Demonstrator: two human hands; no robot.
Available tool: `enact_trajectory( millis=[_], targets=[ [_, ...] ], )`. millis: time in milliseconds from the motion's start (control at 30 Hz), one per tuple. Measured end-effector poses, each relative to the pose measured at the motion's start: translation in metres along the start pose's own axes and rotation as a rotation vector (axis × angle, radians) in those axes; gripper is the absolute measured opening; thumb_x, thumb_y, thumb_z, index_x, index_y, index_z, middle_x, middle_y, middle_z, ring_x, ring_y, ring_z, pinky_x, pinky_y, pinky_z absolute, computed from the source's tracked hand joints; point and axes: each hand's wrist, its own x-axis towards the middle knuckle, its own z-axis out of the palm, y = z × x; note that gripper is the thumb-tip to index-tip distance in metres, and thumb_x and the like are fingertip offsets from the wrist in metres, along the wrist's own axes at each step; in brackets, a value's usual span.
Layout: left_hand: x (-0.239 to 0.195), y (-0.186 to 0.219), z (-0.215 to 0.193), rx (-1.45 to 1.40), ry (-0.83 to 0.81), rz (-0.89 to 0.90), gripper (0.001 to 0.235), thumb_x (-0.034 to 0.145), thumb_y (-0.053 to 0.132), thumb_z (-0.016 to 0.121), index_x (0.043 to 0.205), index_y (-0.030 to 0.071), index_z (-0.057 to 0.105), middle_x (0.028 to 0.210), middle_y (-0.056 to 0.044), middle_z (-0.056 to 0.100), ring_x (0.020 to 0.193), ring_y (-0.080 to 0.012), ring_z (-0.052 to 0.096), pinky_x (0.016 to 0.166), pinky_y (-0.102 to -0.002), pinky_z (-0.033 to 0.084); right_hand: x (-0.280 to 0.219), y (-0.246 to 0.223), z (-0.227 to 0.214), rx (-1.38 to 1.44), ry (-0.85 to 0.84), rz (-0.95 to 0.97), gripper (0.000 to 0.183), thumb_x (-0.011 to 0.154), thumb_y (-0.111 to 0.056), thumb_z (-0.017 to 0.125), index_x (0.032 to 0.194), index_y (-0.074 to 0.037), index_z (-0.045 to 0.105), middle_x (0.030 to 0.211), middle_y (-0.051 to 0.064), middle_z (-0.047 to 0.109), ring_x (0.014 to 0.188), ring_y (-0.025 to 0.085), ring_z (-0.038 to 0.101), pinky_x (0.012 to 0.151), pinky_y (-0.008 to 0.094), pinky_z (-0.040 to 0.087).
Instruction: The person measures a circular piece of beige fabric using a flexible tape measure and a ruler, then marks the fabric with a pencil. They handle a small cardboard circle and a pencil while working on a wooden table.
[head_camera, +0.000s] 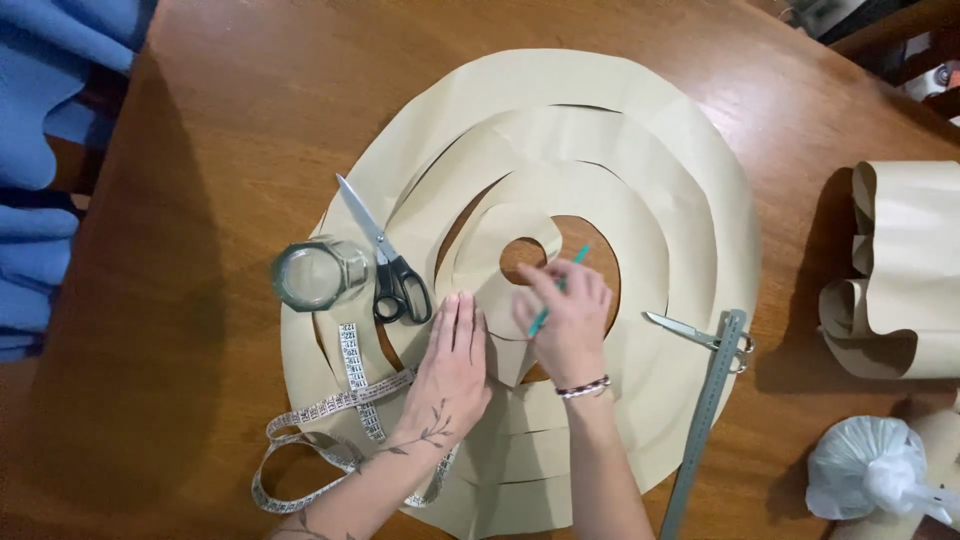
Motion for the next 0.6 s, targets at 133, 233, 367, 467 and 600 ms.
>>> enact_trajectory(
  millis=[133,233,367,467,600],
  targets=[
    [0.004,-0.009,-0.008,-0.393,0.07,-0.054,0.084,0.07,0.025,0.069,0.141,-0.009,0.038,0.155,-0.03,0.03,0.146,-0.0444,0.029,0.118,-0.046,0.034,-0.004,-0.019,0.001,-0.27,-0.072,-0.061,0.031,0.088,-0.038,0.076,0.116,-0.025,0.072,0.107,0.002,0.059,0.096,0.025,0.054,0.091,0.042,0.036],
    [0.005,-0.015,-0.021,-0.57,-0.059,-0.087,0.092,0.068,0.022,0.072,0.147,-0.002,0.03,0.155,-0.027,0.026,0.146,-0.0438,0.029,0.111,-0.041,0.043,-0.019,-0.014,0.013,-0.227,-0.075,-0.026,0.033,0.086,-0.041,0.075,0.116,-0.027,0.071,0.104,-0.001,0.058,0.098,0.021,0.054,0.098,0.044,0.033],
    [0.01,-0.022,-0.034,-0.645,-0.197,-0.12,0.108,0.067,0.028,0.072,0.159,0.01,0.018,0.158,-0.023,0.019,0.146,-0.0425,0.028,0.103,-0.043,0.052,-0.027,-0.015,0.019,-0.147,-0.146,0.007,0.042,0.076,-0.032,0.075,0.118,-0.029,0.07,0.105,-0.004,0.059,0.107,0.019,0.054,0.107,0.048,0.027],
    [0.012,-0.027,-0.048,-0.735,-0.207,-0.142,0.105,0.067,0.026,0.073,0.157,0.007,0.022,0.158,-0.026,0.016,0.142,-0.0454,0.034,0.1,-0.046,0.056,-0.024,-0.019,0.016,-0.143,-0.155,-0.009,0.037,0.079,-0.03,0.073,0.115,-0.026,0.07,0.104,-0.004,0.06,0.106,0.018,0.054,0.108,0.051,0.024],
    [0.013,-0.03,-0.048,-0.796,-0.173,-0.139,0.102,0.066,0.029,0.072,0.154,0.001,0.028,0.16,-0.029,0.012,0.14,-0.0464,0.037,0.101,-0.046,0.055,-0.027,-0.015,0.022,-0.106,-0.148,-0.055,0.033,0.08,-0.028,0.07,0.114,-0.027,0.07,0.102,-0.005,0.062,0.104,0.017,0.054,0.109,0.053,0.021]
  ],
)
